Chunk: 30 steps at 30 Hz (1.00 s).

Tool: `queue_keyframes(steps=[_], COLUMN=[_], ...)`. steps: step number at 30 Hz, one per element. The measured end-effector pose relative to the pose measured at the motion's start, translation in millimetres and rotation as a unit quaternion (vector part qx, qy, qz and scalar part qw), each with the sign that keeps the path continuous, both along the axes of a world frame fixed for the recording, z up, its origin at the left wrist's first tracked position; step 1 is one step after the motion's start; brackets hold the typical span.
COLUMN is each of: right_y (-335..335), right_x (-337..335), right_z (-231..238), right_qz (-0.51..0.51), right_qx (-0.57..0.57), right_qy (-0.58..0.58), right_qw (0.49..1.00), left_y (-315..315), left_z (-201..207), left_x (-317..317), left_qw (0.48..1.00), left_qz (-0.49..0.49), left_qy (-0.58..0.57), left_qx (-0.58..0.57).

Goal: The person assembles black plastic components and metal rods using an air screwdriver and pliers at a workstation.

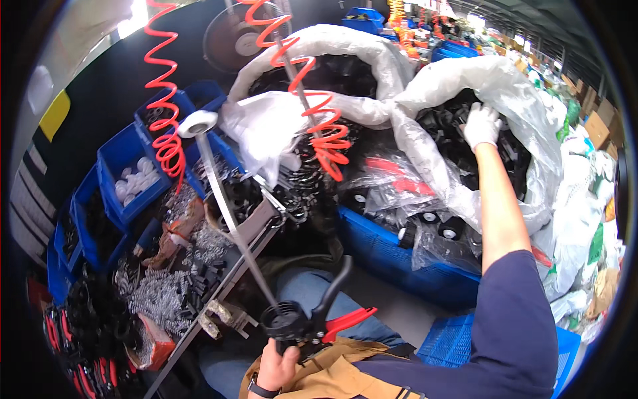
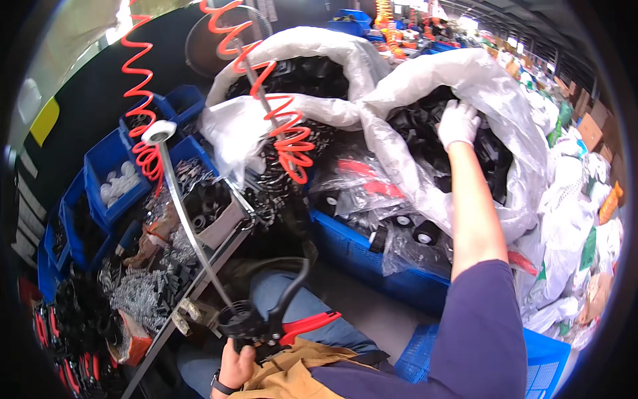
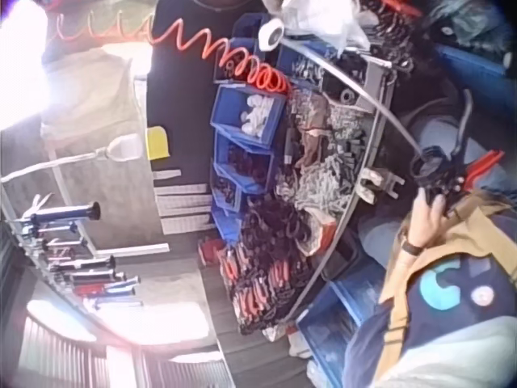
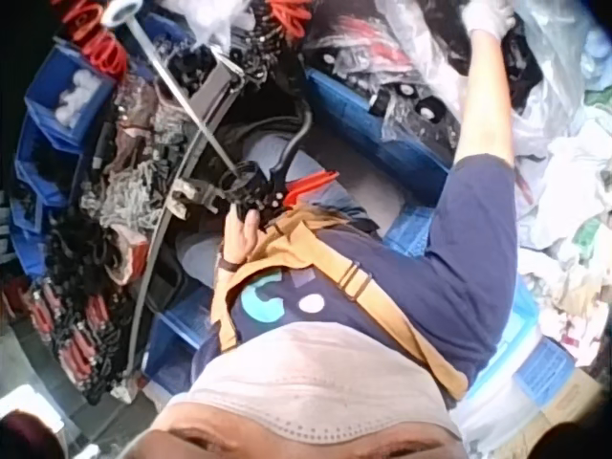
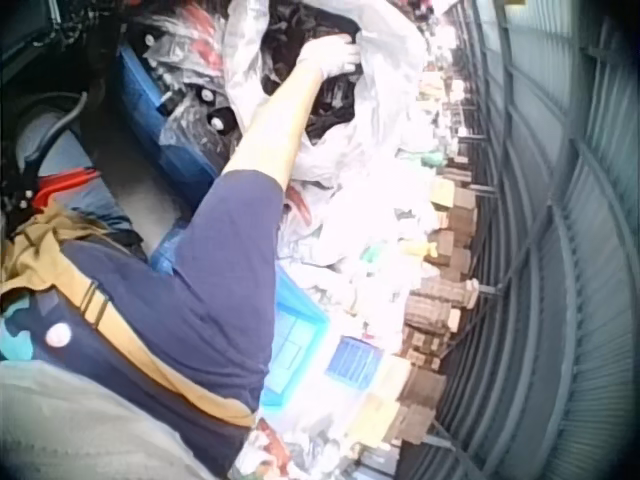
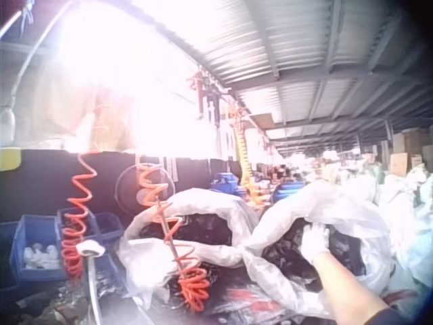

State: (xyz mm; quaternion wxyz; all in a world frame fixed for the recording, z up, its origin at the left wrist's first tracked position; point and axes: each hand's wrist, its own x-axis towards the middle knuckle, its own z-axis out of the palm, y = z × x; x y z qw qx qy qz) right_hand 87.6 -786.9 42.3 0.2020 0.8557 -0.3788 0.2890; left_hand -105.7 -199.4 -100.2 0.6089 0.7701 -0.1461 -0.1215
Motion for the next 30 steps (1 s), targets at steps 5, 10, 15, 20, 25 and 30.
queue_keyframes(steps=[5,10,15,20,25,30], right_y=[13,171,357,435,472,499], right_x=[-27,-81,-125,-99,-109,-105], right_z=[14,18,-50,-53,-44,-46], right_qz=[0.085,0.460,0.608,0.733,0.752,0.787], right_qx=[0.057,0.210,0.689,0.504,0.467,0.326], right_qy=[-0.008,-0.275,-0.086,-0.095,-0.109,-0.106], right_qw=[0.995,0.818,0.386,0.446,0.452,0.513], left_y=[4,33,-15,-5,19,33], left_z=[23,-16,22,42,33,29], left_x=[19,34,56,53,36,21], left_qw=[0.981,0.936,0.891,0.856,0.886,0.851], left_qz=[-0.146,-0.146,0.008,0.062,0.120,0.129], left_qy=[0.109,0.172,0.135,0.077,0.015,0.026], left_qx=[-0.063,-0.271,-0.433,-0.507,-0.448,-0.509])
